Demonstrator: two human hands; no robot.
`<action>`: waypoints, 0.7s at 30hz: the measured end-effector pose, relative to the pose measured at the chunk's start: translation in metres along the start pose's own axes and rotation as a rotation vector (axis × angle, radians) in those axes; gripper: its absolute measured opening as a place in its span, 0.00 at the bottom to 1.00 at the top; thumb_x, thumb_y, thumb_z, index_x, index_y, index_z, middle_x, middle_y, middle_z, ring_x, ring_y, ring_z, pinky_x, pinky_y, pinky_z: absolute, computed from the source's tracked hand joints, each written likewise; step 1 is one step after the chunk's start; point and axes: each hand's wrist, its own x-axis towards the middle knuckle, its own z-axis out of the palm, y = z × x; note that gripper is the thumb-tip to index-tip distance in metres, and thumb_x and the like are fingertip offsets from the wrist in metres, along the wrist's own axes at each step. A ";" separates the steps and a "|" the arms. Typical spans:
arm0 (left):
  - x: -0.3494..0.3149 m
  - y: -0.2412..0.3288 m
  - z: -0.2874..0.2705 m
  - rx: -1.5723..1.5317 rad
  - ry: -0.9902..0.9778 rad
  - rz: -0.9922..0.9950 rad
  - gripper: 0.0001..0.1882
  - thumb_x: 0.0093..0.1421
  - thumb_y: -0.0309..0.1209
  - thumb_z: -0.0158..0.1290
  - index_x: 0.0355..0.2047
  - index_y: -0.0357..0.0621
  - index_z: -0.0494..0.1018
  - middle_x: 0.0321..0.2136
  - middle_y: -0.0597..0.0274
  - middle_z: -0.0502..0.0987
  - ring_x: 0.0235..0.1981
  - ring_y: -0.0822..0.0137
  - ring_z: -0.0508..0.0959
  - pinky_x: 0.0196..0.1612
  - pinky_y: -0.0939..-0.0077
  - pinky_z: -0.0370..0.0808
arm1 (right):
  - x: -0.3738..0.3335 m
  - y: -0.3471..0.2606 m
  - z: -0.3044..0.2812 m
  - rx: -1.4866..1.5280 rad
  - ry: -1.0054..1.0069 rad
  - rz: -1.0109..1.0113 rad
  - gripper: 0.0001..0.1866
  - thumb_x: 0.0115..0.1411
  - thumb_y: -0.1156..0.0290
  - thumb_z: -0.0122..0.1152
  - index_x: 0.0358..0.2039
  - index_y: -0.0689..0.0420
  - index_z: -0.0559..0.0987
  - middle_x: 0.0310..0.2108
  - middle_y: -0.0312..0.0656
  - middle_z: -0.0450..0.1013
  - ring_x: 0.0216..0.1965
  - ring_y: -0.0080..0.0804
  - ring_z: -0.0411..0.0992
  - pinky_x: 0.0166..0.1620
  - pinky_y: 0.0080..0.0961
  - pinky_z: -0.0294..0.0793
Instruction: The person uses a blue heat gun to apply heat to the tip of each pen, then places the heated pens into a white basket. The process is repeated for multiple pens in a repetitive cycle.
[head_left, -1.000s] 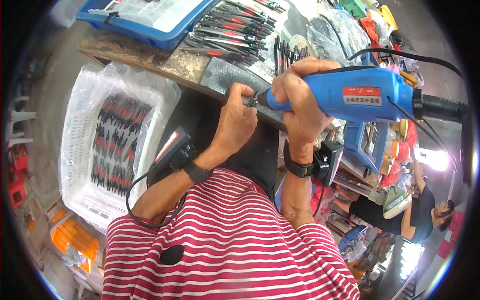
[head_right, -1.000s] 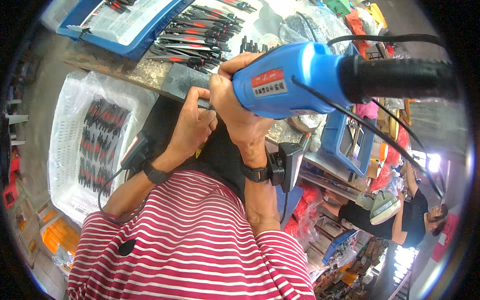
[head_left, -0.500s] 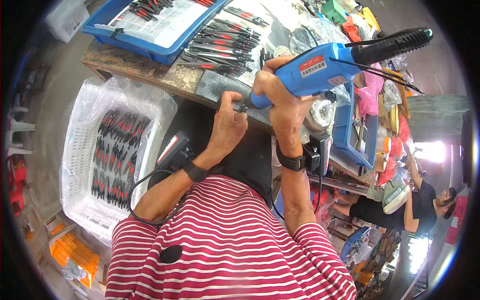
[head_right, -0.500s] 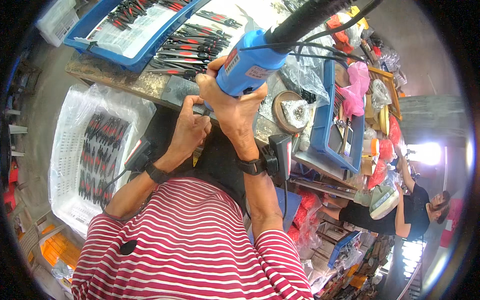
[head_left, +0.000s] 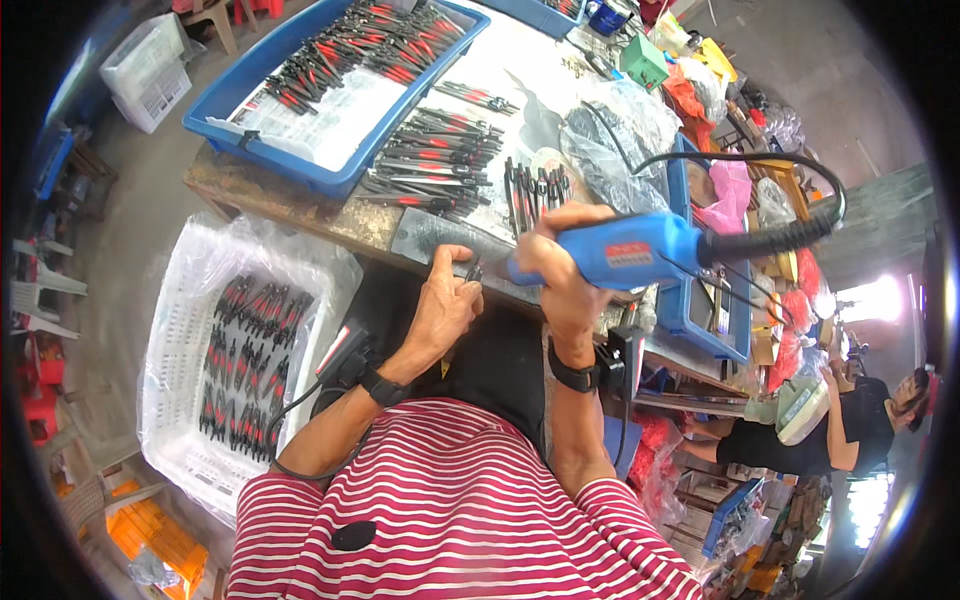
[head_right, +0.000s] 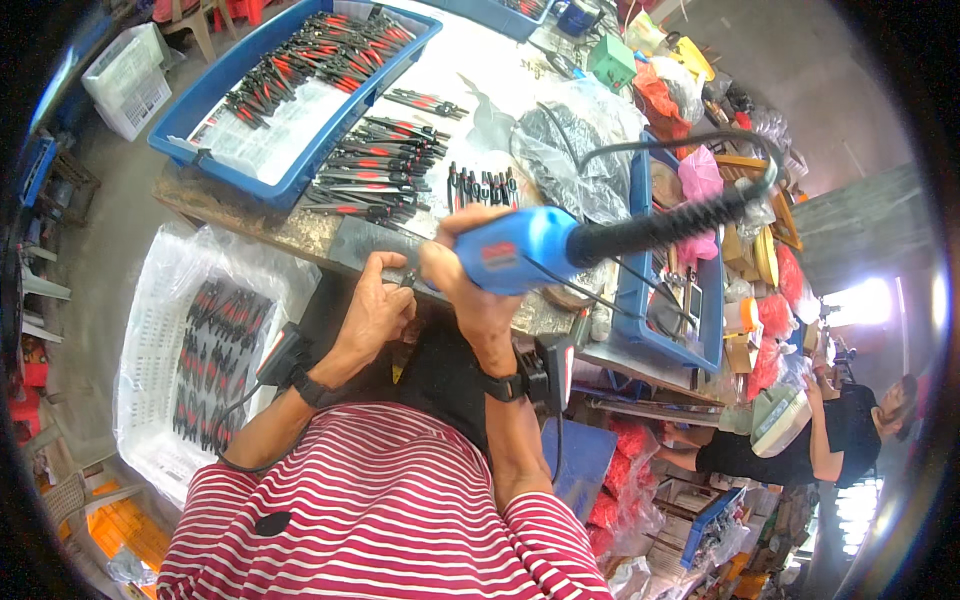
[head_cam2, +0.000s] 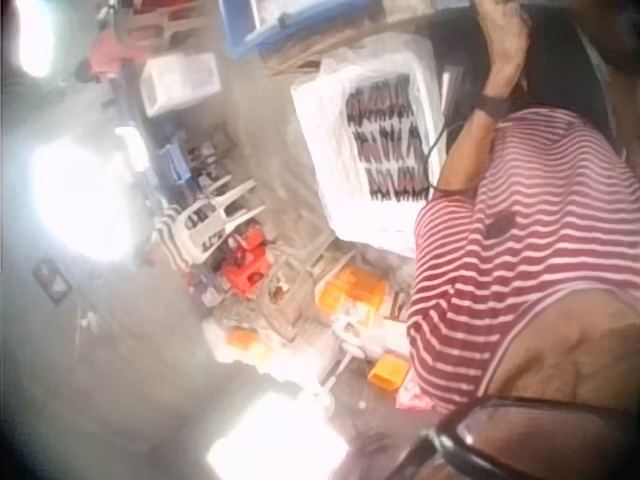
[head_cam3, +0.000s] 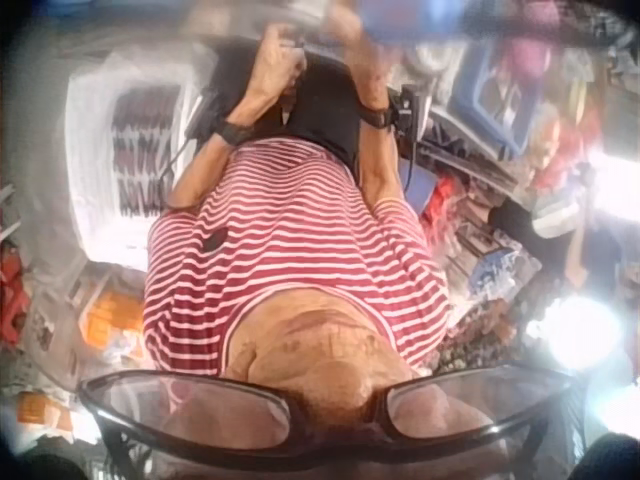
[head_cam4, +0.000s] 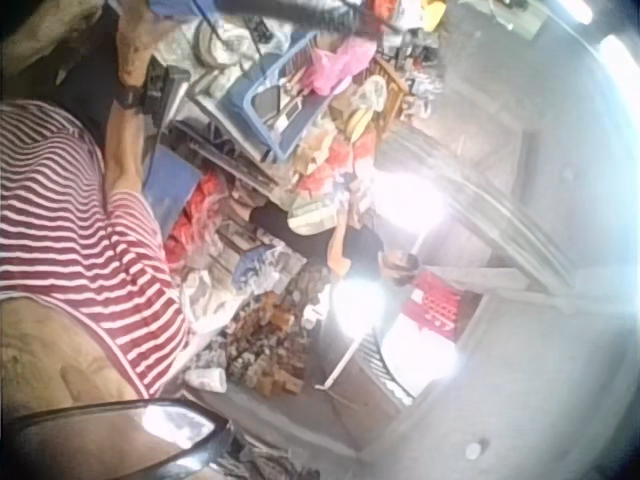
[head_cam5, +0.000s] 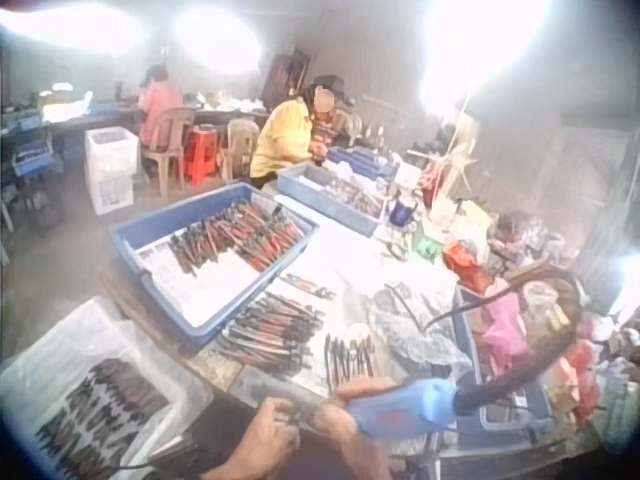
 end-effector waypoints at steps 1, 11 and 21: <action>-0.001 0.002 -0.003 -0.008 -0.026 0.015 0.18 0.58 0.25 0.44 0.48 0.42 0.55 0.18 0.65 0.68 0.14 0.81 0.61 0.14 0.89 0.56 | -0.003 -0.001 -0.005 -0.033 0.034 -0.034 0.11 0.47 0.82 0.52 0.33 0.62 0.67 0.21 0.40 0.67 0.20 0.27 0.67 0.27 0.25 0.70; 0.073 0.079 -0.010 0.624 0.065 0.469 0.09 0.55 0.25 0.45 0.37 0.38 0.67 0.21 0.55 0.74 0.25 0.62 0.75 0.32 0.69 0.70 | -0.016 0.025 -0.048 0.027 0.033 -0.116 0.15 0.48 0.85 0.58 0.36 0.60 0.67 0.23 0.39 0.67 0.22 0.23 0.67 0.27 0.19 0.68; 0.188 0.104 -0.007 1.219 0.076 0.723 0.12 0.49 0.16 0.42 0.33 0.38 0.71 0.24 0.42 0.74 0.30 0.47 0.76 0.32 0.60 0.70 | -0.015 0.026 -0.061 -0.009 -0.119 -0.154 0.15 0.49 0.84 0.56 0.38 0.59 0.66 0.24 0.41 0.64 0.22 0.28 0.67 0.29 0.25 0.70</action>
